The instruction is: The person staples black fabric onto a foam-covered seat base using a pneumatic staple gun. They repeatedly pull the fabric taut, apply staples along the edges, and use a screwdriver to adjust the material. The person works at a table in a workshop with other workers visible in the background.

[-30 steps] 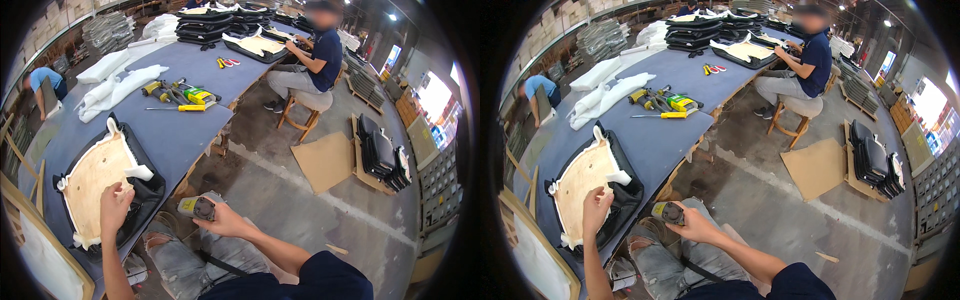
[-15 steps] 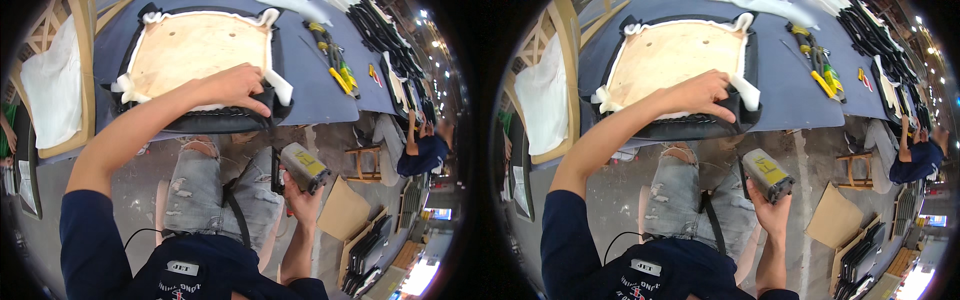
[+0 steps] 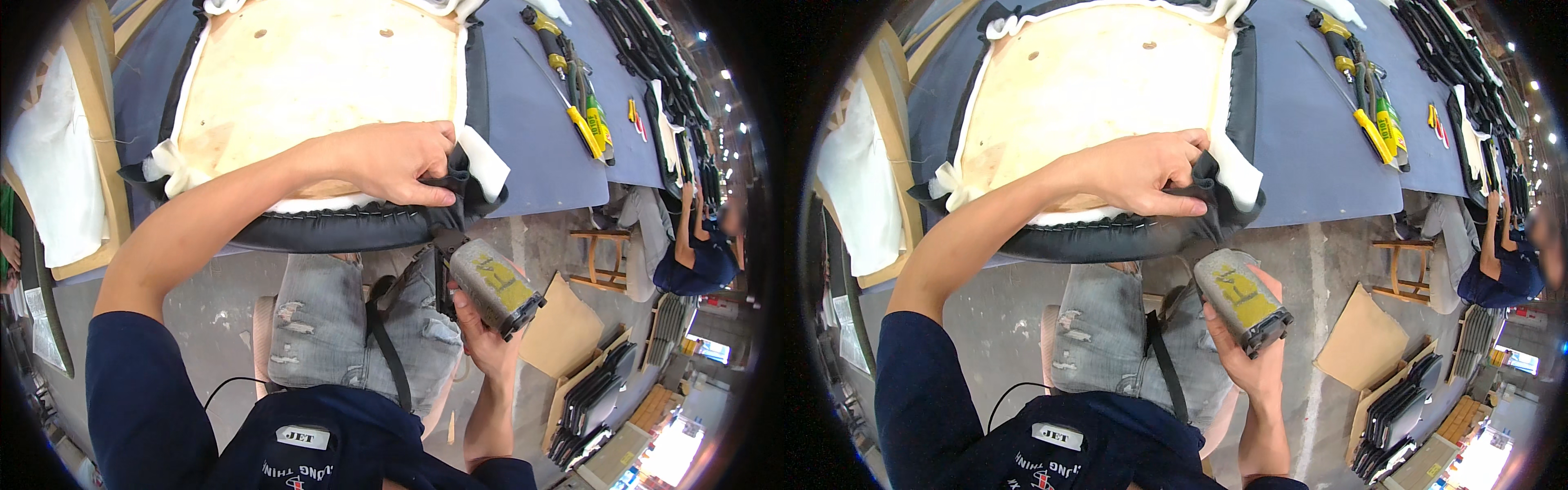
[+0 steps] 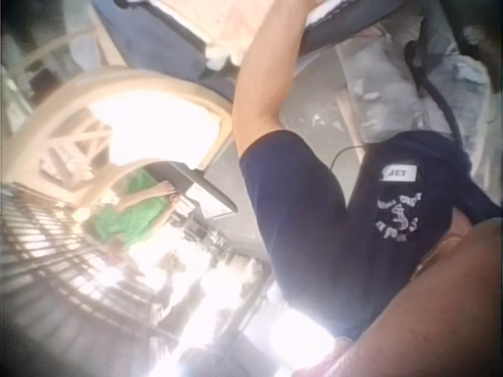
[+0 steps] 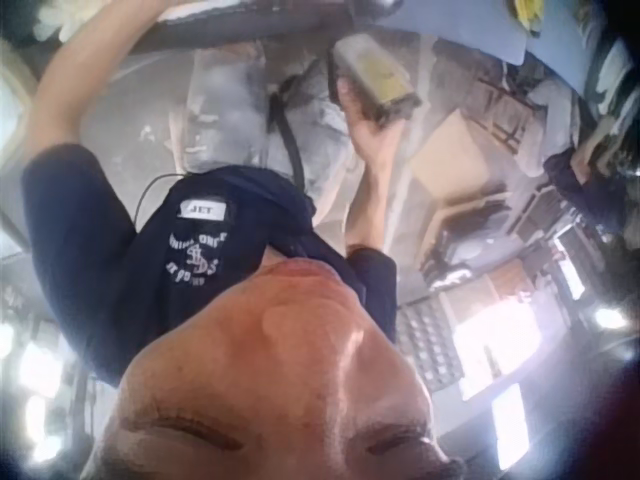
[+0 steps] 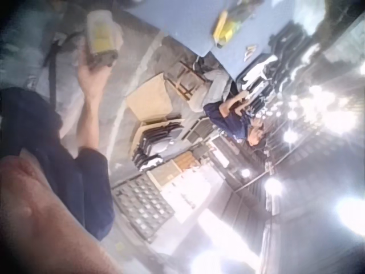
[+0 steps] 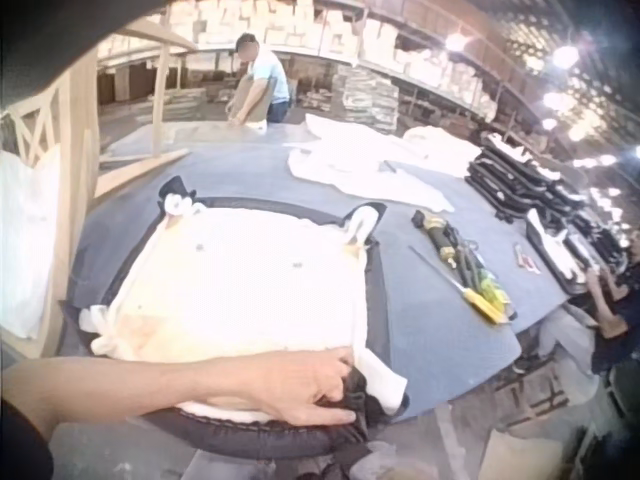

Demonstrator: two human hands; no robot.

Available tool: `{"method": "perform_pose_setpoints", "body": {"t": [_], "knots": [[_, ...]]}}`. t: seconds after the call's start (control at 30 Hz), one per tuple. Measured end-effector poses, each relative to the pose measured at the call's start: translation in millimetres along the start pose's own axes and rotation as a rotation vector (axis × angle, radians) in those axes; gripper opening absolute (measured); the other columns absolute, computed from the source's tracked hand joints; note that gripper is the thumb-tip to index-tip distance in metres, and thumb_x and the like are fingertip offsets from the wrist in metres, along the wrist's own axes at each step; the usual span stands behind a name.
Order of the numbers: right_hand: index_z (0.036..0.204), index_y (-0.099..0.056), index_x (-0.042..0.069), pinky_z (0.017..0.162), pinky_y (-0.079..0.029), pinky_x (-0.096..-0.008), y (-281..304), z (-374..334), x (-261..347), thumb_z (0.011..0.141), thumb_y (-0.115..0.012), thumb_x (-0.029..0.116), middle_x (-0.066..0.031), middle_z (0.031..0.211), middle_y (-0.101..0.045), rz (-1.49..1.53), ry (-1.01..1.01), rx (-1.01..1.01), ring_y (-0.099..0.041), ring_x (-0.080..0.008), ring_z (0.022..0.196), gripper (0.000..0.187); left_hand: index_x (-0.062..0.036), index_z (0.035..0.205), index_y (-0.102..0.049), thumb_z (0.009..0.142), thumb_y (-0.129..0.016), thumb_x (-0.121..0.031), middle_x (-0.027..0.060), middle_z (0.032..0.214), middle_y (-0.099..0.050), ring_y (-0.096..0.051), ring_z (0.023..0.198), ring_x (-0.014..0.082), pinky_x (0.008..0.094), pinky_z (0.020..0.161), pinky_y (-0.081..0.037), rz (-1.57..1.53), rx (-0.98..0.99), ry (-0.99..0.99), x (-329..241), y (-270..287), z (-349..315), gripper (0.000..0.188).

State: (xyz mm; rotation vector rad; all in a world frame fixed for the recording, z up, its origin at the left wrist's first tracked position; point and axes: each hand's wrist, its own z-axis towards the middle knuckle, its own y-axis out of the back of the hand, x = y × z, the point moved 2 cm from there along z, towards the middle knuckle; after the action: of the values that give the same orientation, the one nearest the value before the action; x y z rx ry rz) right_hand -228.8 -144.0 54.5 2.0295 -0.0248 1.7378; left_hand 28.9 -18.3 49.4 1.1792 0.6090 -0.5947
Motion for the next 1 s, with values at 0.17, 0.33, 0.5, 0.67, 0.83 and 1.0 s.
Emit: {"method": "perform_pose_setpoints", "body": {"t": [0.17,0.33,0.5,0.67,0.83,1.0], "knots": [[0.133,-0.055,-0.003,0.089,-0.054,-0.0302,-4.2,15.7,12.4,0.091,-0.077,0.002,-0.0111,0.123,-0.063,-0.057,-0.005,0.047,-0.065,-0.0174,0.107,0.047,0.0031,0.053,-0.054,0.089,-0.078,-0.030,0.0146,0.068,-0.051,-0.055,0.101,0.0316,0.0418,0.070,-0.047,-0.040,-0.016,0.019,-1.7,-1.8,-1.8,0.054],[0.125,-0.061,-0.003,0.087,-0.054,-0.0314,-2.8,25.9,23.1,0.090,-0.077,0.003,-0.0117,0.116,-0.067,-0.068,-0.057,0.083,-0.066,-0.0173,0.103,0.038,0.0034,0.054,-0.055,0.088,-0.080,-0.031,0.0132,0.066,-0.050,-0.056,0.097,0.0305,0.0403,0.071,-0.048,0.034,-0.038,0.026,1.8,-6.6,-4.3,0.054],[0.121,-0.064,-0.004,0.088,-0.054,-0.0317,-7.1,23.2,26.0,0.092,-0.076,0.007,-0.0133,0.111,-0.072,0.029,0.029,0.039,-0.069,-0.0191,0.100,0.034,0.0033,0.064,-0.057,0.097,-0.072,-0.030,0.0059,0.062,-0.047,-0.053,0.074,0.0194,0.0372,0.065,-0.042,-0.468,-0.314,0.392,3.2,12.5,-2.4,0.049],[0.119,-0.069,-0.005,0.086,-0.054,-0.0298,-1.1,-3.7,-13.2,0.092,-0.078,0.008,-0.0109,0.108,-0.075,0.151,0.055,-0.078,-0.069,-0.0154,0.098,0.030,-0.0021,0.091,-0.064,0.097,-0.067,-0.022,0.0129,0.097,-0.061,-0.061,0.093,0.0294,0.0439,0.092,-0.048,0.338,-0.533,0.259,-50.4,-4.7,-32.0,0.021],[0.116,-0.070,-0.006,0.084,-0.054,-0.0297,25.3,-32.5,-29.0,0.091,-0.079,0.006,-0.0094,0.102,-0.076,0.198,0.080,-0.137,-0.070,-0.0144,0.095,0.029,-0.0081,0.102,-0.067,0.088,-0.072,-0.015,0.0131,0.114,-0.064,-0.059,0.114,0.0361,0.0591,0.115,-0.035,0.834,-0.777,0.416,-88.0,-46.0,-139.4,0.017],[0.118,-0.070,-0.007,0.089,-0.053,-0.0313,30.9,-38.3,-32.7,0.092,-0.078,0.010,-0.0108,0.109,-0.076,0.161,0.038,-0.133,-0.070,-0.0160,0.098,0.032,-0.0065,0.110,-0.068,0.088,-0.073,-0.015,0.0139,0.116,-0.064,-0.058,0.113,0.0353,0.0462,0.102,-0.047,0.827,-0.834,0.419,-70.9,-17.7,-164.8,0.025]]}}
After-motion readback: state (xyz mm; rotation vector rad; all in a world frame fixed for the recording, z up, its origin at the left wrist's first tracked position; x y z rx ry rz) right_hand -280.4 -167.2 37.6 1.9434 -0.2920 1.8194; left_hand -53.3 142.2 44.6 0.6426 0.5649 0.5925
